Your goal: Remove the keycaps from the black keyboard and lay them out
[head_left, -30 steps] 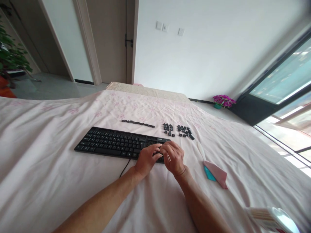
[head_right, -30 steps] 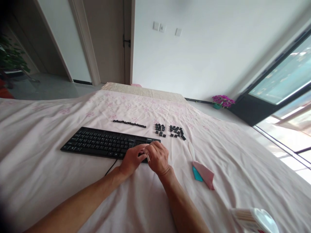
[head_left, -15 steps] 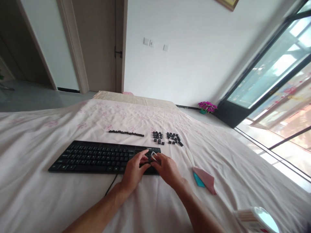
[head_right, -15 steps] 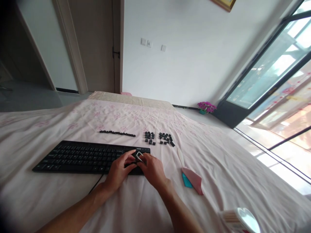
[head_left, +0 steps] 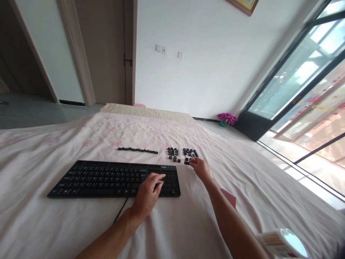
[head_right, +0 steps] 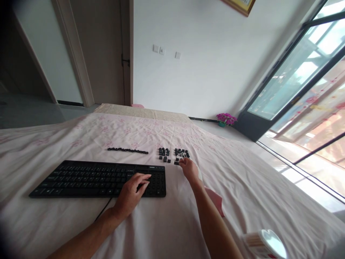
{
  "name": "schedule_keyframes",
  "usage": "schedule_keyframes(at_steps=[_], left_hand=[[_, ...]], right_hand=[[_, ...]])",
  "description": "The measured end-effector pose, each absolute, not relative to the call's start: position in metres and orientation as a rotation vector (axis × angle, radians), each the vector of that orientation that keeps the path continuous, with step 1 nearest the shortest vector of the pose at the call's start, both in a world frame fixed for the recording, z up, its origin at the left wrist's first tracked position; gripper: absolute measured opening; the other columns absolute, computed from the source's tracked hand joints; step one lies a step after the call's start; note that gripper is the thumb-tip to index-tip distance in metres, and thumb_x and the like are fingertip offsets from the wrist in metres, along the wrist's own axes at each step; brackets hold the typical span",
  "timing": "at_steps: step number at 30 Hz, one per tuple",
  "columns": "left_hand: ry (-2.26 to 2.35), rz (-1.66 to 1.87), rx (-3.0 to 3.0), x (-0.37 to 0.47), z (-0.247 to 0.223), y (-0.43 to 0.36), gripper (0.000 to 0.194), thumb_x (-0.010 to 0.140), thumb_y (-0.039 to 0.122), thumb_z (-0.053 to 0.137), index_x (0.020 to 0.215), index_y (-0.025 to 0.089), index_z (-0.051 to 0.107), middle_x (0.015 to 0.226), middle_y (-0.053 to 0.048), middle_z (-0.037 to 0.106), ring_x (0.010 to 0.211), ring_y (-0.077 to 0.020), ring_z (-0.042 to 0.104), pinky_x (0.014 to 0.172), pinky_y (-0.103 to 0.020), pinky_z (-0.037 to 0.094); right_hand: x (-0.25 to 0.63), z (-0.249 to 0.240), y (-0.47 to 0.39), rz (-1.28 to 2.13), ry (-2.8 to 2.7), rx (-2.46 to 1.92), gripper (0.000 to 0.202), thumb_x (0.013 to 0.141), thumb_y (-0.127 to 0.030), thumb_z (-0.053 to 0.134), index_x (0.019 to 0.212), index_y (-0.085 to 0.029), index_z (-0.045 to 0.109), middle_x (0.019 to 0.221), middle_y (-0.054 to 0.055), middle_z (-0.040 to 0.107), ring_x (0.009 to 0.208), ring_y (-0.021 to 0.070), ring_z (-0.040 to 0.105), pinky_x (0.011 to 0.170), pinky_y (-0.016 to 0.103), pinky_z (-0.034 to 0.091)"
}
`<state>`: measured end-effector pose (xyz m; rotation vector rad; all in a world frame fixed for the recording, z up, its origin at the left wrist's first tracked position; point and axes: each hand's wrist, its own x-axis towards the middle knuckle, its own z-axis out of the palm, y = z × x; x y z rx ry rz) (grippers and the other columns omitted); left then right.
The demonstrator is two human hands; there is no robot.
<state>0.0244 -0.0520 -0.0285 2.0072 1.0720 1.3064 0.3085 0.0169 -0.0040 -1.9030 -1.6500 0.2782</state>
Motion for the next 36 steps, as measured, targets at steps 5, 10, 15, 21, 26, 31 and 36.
schedule_keyframes(at_steps=[5, 10, 15, 21, 26, 31, 36], left_hand=[[1.102, 1.298, 2.054, 0.024, -0.024, -0.053, 0.024, 0.086, 0.01, 0.05, 0.102, 0.022, 0.063, 0.096, -0.004, 0.064, 0.092, -0.0165, 0.062, 0.083, -0.03, 0.051], [1.113, 1.296, 2.059, 0.023, -0.021, -0.054, 0.024, 0.086, 0.009, 0.05, 0.1, 0.021, 0.065, 0.096, -0.004, 0.064, 0.092, -0.0158, 0.061, 0.084, -0.029, 0.05], [1.085, 1.226, 2.091, 0.023, -0.019, -0.058, 0.026, 0.086, 0.008, 0.048, 0.1, 0.022, 0.065, 0.097, -0.003, 0.063, 0.094, -0.0159, 0.06, 0.085, -0.029, 0.05], [1.071, 1.182, 2.119, 0.024, -0.017, -0.063, 0.029, 0.085, 0.007, 0.047, 0.101, 0.024, 0.064, 0.099, -0.002, 0.061, 0.095, -0.0152, 0.059, 0.086, -0.028, 0.049], [1.109, 1.112, 2.217, 0.026, -0.02, -0.064, 0.031, 0.082, 0.005, 0.051, 0.101, 0.025, 0.065, 0.099, -0.002, 0.062, 0.094, -0.0169, 0.058, 0.087, -0.031, 0.047], [1.119, 1.092, 2.246, 0.027, -0.02, -0.065, 0.027, 0.083, 0.007, 0.053, 0.099, 0.024, 0.065, 0.099, -0.002, 0.062, 0.093, -0.0169, 0.058, 0.086, -0.031, 0.046], [1.118, 1.076, 2.267, 0.026, -0.02, -0.065, 0.026, 0.083, 0.008, 0.054, 0.098, 0.024, 0.066, 0.098, -0.002, 0.062, 0.093, -0.017, 0.057, 0.086, -0.031, 0.045]], right_hand=[[0.312, -0.008, 0.02, 0.28, -1.618, -1.974, 0.014, 0.073, -0.03, 0.064, 0.078, -0.019, 0.069, 0.07, 0.002, 0.067, 0.06, 0.015, 0.057, 0.055, 0.023, 0.035], [0.307, 0.007, 0.01, 0.287, -1.575, -1.967, 0.036, 0.087, -0.044, 0.046, 0.078, -0.017, 0.068, 0.075, 0.006, 0.068, 0.061, 0.0157, 0.058, 0.058, 0.026, 0.038], [0.273, 0.04, -0.023, 0.429, -1.682, -1.596, 0.051, 0.095, -0.046, 0.027, 0.079, -0.019, 0.067, 0.084, 0.005, 0.069, 0.079, 0.0175, 0.061, 0.072, 0.028, 0.044], [0.23, 0.057, -0.055, 0.664, -1.782, -1.423, 0.032, 0.09, -0.041, 0.045, 0.079, -0.019, 0.065, 0.069, 0.0, 0.065, 0.062, 0.0133, 0.057, 0.058, 0.024, 0.044], [0.218, 0.045, -0.059, 0.913, -1.654, -1.339, 0.031, 0.087, -0.039, 0.048, 0.071, -0.018, 0.062, 0.065, 0.0, 0.059, 0.054, 0.0114, 0.055, 0.044, 0.02, 0.044], [0.218, 0.045, -0.065, 0.699, -1.567, -1.408, 0.029, 0.088, -0.042, 0.049, 0.074, -0.018, 0.06, 0.066, 0.001, 0.06, 0.054, 0.0116, 0.054, 0.046, 0.021, 0.045], [0.222, 0.046, -0.077, 0.613, -1.611, -1.423, 0.018, 0.084, -0.035, 0.058, 0.075, -0.019, 0.058, 0.068, -0.001, 0.058, 0.059, 0.0115, 0.052, 0.052, 0.022, 0.043]])
